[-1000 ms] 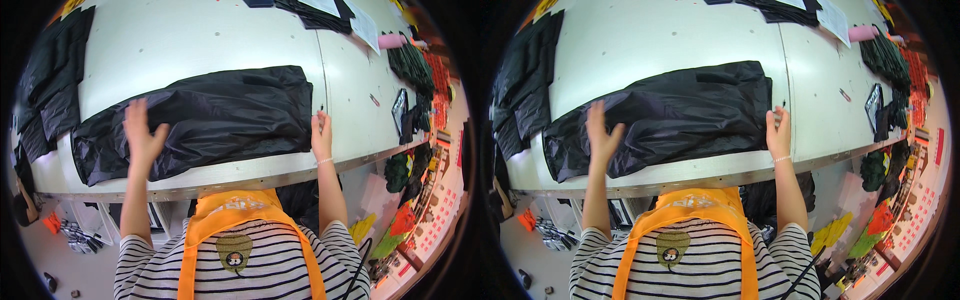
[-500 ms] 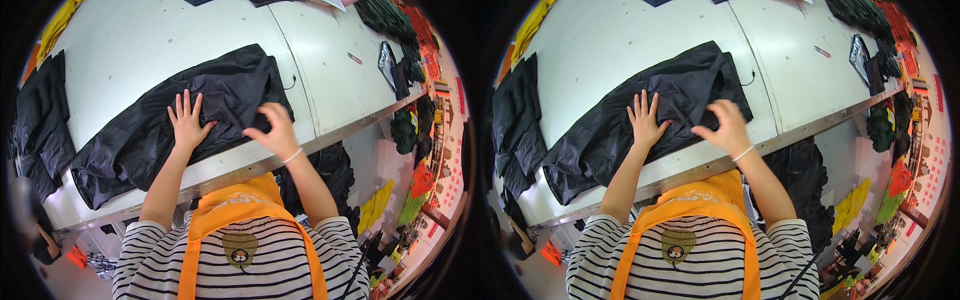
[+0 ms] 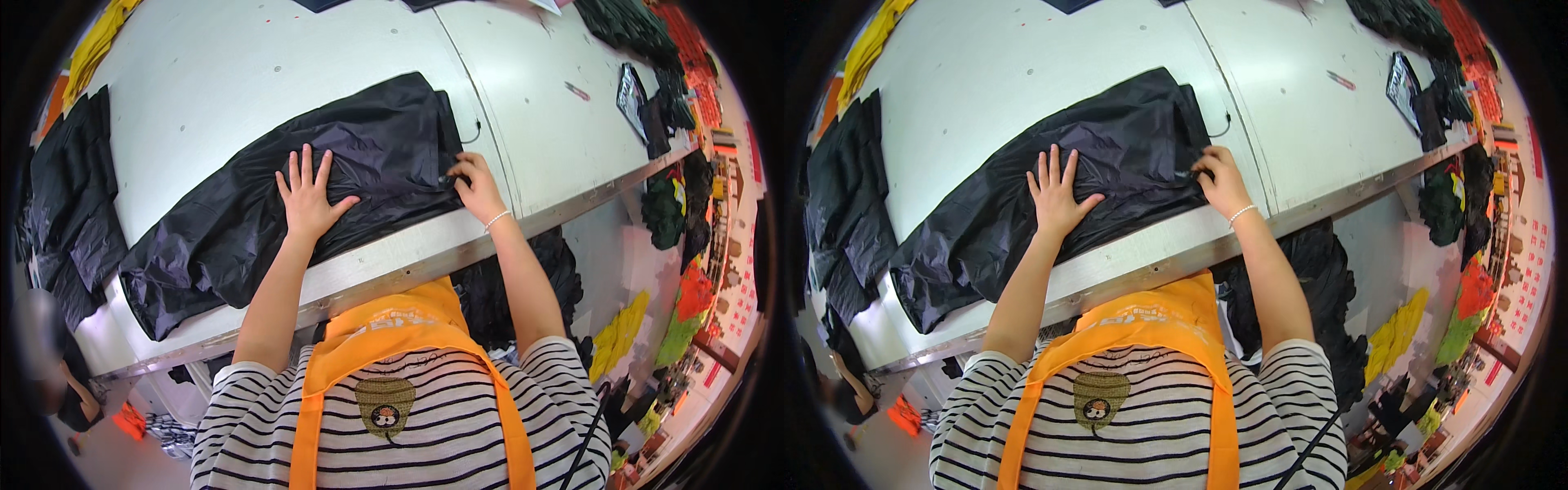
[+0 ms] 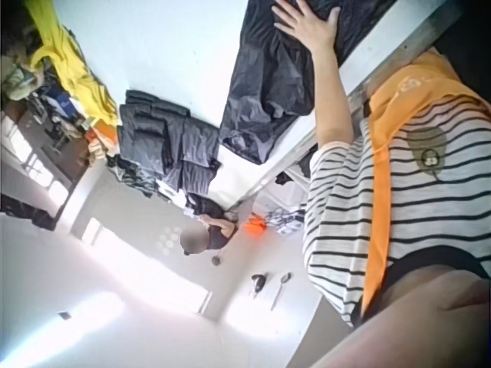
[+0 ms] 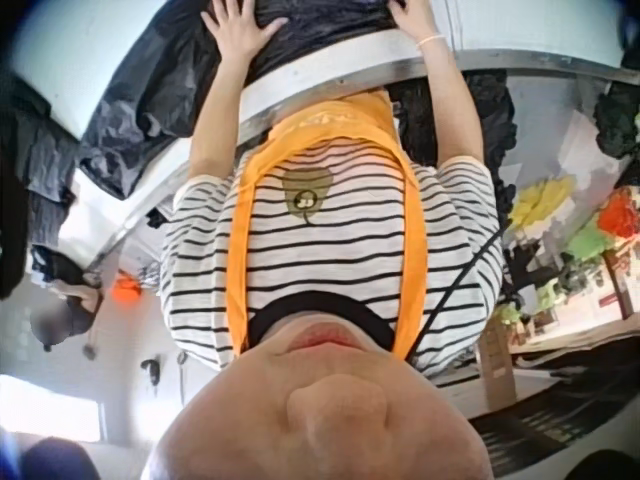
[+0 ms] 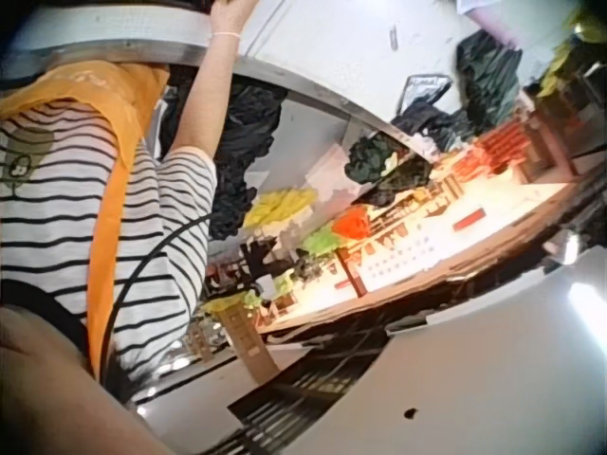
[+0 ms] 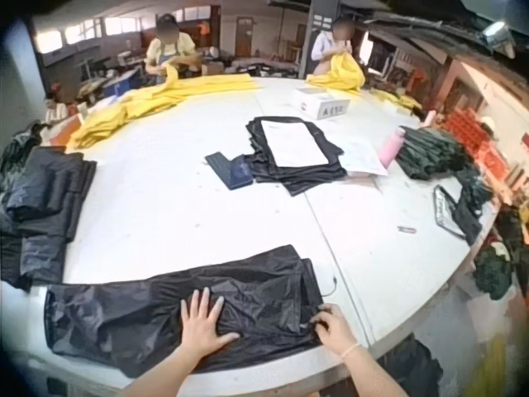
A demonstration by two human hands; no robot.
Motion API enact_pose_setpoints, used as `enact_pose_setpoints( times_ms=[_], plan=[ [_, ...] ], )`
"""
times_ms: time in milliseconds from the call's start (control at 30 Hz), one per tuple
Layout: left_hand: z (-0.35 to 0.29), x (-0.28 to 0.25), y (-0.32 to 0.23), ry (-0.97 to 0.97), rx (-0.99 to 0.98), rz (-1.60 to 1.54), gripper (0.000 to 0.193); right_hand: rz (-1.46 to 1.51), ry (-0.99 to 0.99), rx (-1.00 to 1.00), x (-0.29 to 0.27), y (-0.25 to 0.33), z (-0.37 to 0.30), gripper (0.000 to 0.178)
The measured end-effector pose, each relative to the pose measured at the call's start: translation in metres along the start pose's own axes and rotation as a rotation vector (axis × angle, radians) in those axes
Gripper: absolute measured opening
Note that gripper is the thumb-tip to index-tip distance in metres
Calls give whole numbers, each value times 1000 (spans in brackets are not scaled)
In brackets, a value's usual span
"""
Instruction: The person folds a black raincoat on a white table, smoothing the fabric and aligning the edges. They then place the folded coat into a plastic bag labeled 'HIMALAYA' and set it aside with other packaged items.
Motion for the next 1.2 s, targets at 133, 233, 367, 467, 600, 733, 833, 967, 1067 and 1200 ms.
enact_pose_setpoints(
  times_ms=[133, 233, 367, 467, 600, 733, 833, 967, 1067, 1200],
  plan=[
    [-1, 0, 4, -25, -1, -7, 96, 295, -183, 380, 16, -16, 5, 48],
    [-1, 1, 4, -54, 2, -30, 94, 12, -149, 568, 28, -15, 22, 91],
    [1, 3, -1, -28, -48, -38, 94, 519, 97, 679, 19, 15, 56, 58],
    [7, 8, -9, -46, -54, -142, 96, 602, 262, 656, -8, 66, 78, 39],
    [6, -24, 15, -9, -28, -1283, 78, 8, 246, 85, -15, 185, 89, 41],
    [-56, -52, 114, 318, -426, -2065, 63, -450, 425, 28, 70, 287, 66, 72],
    [-74, -56, 130, 271, -695, -2084, 71, -430, 571, -20, 175, 293, 44, 81],
    [-69, -15, 152, 95, -1017, -1834, 30, -199, 704, -161, 220, 275, 16, 91],
    [-82, -9, 159, 115, -977, -2140, 28, 173, 153, -107, 174, 262, 27, 27],
    [-88, -9, 164, 97, -1045, -2238, 38, -491, 9, -328, 193, 212, 34, 47]
  ],
)
Point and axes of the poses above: each hand's wrist, its own z-axis towards the middle knuckle, its own x-axis out of the palm, y = z × x, the point moved 2 cm from there along z, towards the middle knuckle
